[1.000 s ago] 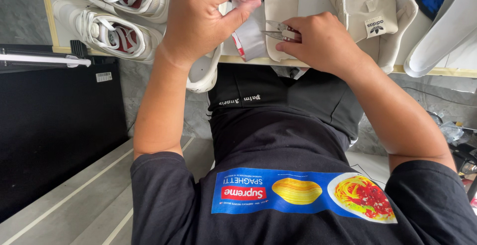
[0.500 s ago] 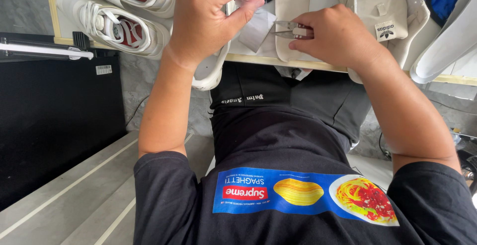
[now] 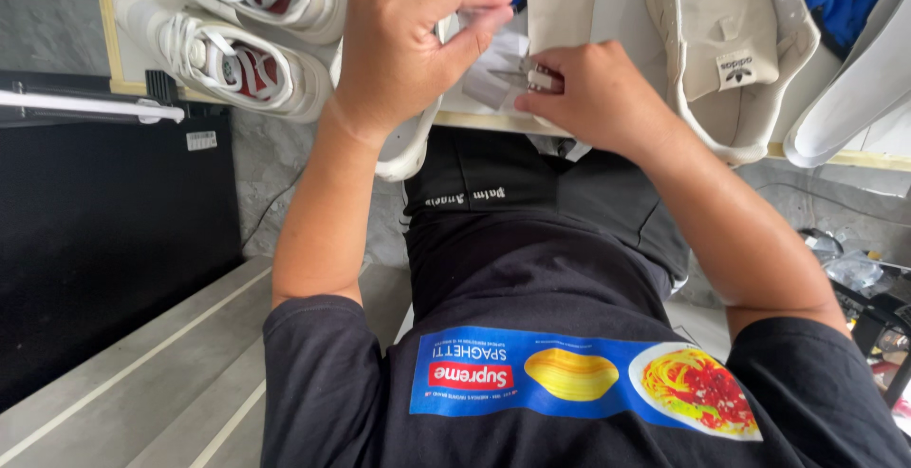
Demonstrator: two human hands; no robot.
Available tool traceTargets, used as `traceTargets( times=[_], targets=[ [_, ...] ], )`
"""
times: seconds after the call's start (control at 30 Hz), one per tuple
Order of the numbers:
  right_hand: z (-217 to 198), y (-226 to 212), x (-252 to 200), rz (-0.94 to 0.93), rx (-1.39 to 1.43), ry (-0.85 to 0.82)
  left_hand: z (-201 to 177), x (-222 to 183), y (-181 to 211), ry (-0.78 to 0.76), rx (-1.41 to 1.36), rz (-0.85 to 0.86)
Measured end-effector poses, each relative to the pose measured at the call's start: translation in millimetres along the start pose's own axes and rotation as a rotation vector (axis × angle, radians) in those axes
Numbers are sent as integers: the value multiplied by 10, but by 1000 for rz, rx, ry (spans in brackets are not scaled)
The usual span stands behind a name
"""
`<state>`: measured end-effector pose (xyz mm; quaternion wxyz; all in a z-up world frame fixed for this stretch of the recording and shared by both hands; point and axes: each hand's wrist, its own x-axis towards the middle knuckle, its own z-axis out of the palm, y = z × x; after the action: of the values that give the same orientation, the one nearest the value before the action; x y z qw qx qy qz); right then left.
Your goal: The person prepares a shoe insole by peeling adhesive strips from a roll of tape and applying them to the surface and edges of the insole while using a pair of small pliers to manipulate the material.
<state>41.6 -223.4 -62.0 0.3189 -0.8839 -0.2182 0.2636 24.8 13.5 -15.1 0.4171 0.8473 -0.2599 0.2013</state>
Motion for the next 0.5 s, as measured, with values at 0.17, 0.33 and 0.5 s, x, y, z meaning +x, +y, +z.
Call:
traceTargets(
  times=[0.17,0.33,0.5],
  targets=[
    [20,-83,-19,-44,41,77,19,-4,7,11,-7,-15],
    [19,-74,-39,-82,58,92,26,-8,-22,25,-6,5],
    [14,-27,-56,-201,39,121,15,-6,-28,19,-8,11]
  ],
)
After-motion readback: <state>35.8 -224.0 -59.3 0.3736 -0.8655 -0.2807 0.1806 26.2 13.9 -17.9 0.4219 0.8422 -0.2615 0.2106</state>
